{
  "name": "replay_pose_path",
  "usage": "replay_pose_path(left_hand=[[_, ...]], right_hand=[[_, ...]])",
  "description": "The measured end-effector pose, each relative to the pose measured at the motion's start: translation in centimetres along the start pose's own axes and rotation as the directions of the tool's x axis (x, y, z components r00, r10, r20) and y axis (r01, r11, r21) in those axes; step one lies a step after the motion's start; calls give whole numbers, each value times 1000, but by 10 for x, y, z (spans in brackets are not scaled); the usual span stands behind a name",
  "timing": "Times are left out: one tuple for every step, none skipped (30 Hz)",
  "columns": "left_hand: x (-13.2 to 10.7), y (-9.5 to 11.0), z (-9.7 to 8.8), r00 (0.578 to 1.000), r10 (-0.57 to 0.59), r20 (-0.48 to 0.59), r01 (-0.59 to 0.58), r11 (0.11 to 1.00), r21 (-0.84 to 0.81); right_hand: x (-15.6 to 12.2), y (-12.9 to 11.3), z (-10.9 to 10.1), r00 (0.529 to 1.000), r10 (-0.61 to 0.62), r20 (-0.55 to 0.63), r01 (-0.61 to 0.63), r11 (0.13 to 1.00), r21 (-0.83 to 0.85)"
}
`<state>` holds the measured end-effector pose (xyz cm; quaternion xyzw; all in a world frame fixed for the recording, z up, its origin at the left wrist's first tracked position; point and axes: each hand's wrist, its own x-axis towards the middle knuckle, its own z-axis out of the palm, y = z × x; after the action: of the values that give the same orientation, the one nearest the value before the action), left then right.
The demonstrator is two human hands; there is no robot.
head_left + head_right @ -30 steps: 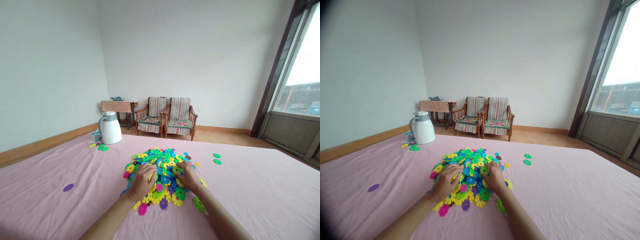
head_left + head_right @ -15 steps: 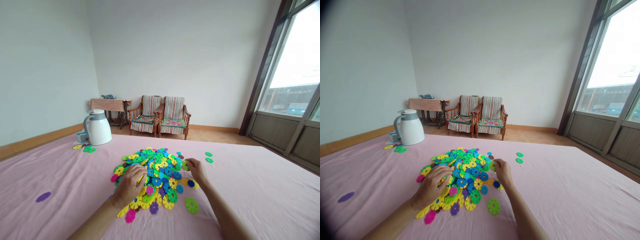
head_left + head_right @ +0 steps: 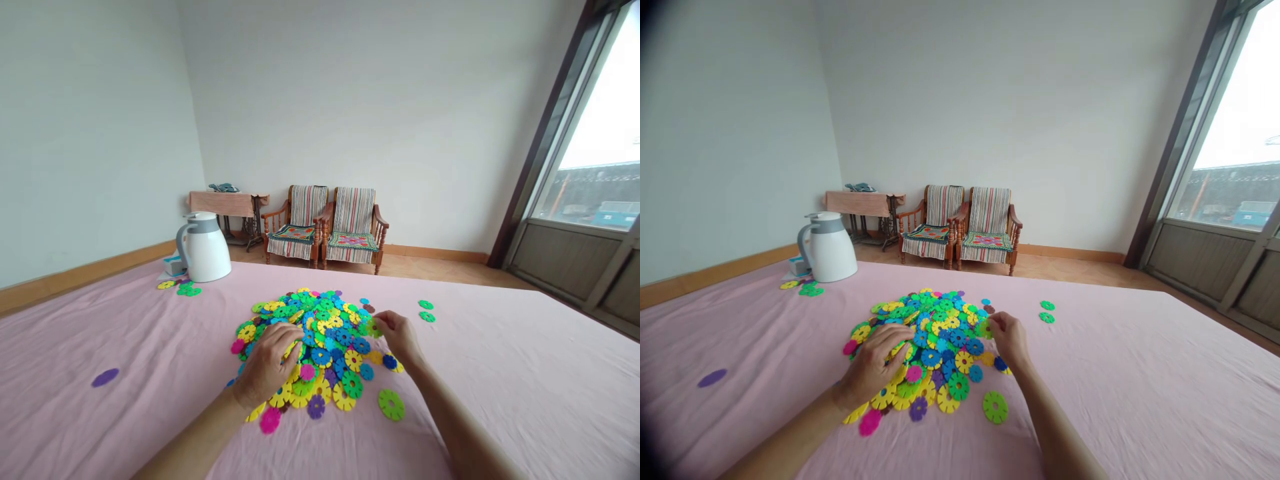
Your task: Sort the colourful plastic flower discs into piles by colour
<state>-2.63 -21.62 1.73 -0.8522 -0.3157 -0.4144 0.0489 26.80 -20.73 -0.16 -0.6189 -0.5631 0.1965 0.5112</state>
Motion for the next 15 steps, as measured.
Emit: replay_pose_path(left_hand=[[0, 2, 1, 1000, 3, -7, -3, 1000, -12], [0, 5, 1, 1000, 5, -12, -5, 1000, -25], [1, 7, 2, 1000, 3, -9, -3, 999, -40], [1, 10, 3, 1000, -2, 2, 3, 998, -57], [1, 14, 4, 1000, -12, 19, 13, 997, -76], [2, 17, 6, 999, -26, 40, 30, 995, -97], [2, 21, 7, 997, -45, 61, 52, 991, -120], [2, 24, 8, 994, -71, 81, 82, 986, -143], [2, 27, 9, 990, -101, 96, 116, 979, -168], [3, 30, 9, 985, -131, 108, 151, 969, -194], [3, 32, 10, 979, -160, 123, 184, 958, -219], [4, 34, 10, 972, -187, 142, 217, 945, -245], [5, 35, 10, 964, -211, 160, 249, 930, -269], [5, 36, 10, 956, -235, 178, 279, 915, -292], [6, 38, 10, 947, -256, 194, 307, 898, -314]], right_hand=[[-3, -6, 5, 998, -28, 49, 26, 999, 33], [-6, -13, 10, 994, -56, 94, 50, 997, 63], [-10, -20, 15, 988, -82, 133, 71, 994, 87], [-14, -26, 20, 980, -105, 166, 88, 991, 105], [-18, -32, 24, 972, -124, 197, 101, 988, 120], [-23, -37, 28, 964, -139, 228, 110, 984, 138], [-27, -41, 32, 953, -155, 260, 115, 980, 163], [-32, -45, 35, 940, -173, 294, 119, 974, 193], [-36, -48, 38, 926, -194, 324, 123, 966, 226], [-39, -50, 40, 913, -214, 348, 126, 958, 257], [-43, -51, 42, 903, -229, 364, 128, 951, 280], [-45, -52, 44, 897, -237, 373, 129, 948, 291], [-48, -54, 46, 894, -239, 379, 128, 947, 294], [-50, -55, 47, 892, -235, 385, 123, 948, 293], [-51, -57, 48, 891, -230, 391, 118, 950, 290]])
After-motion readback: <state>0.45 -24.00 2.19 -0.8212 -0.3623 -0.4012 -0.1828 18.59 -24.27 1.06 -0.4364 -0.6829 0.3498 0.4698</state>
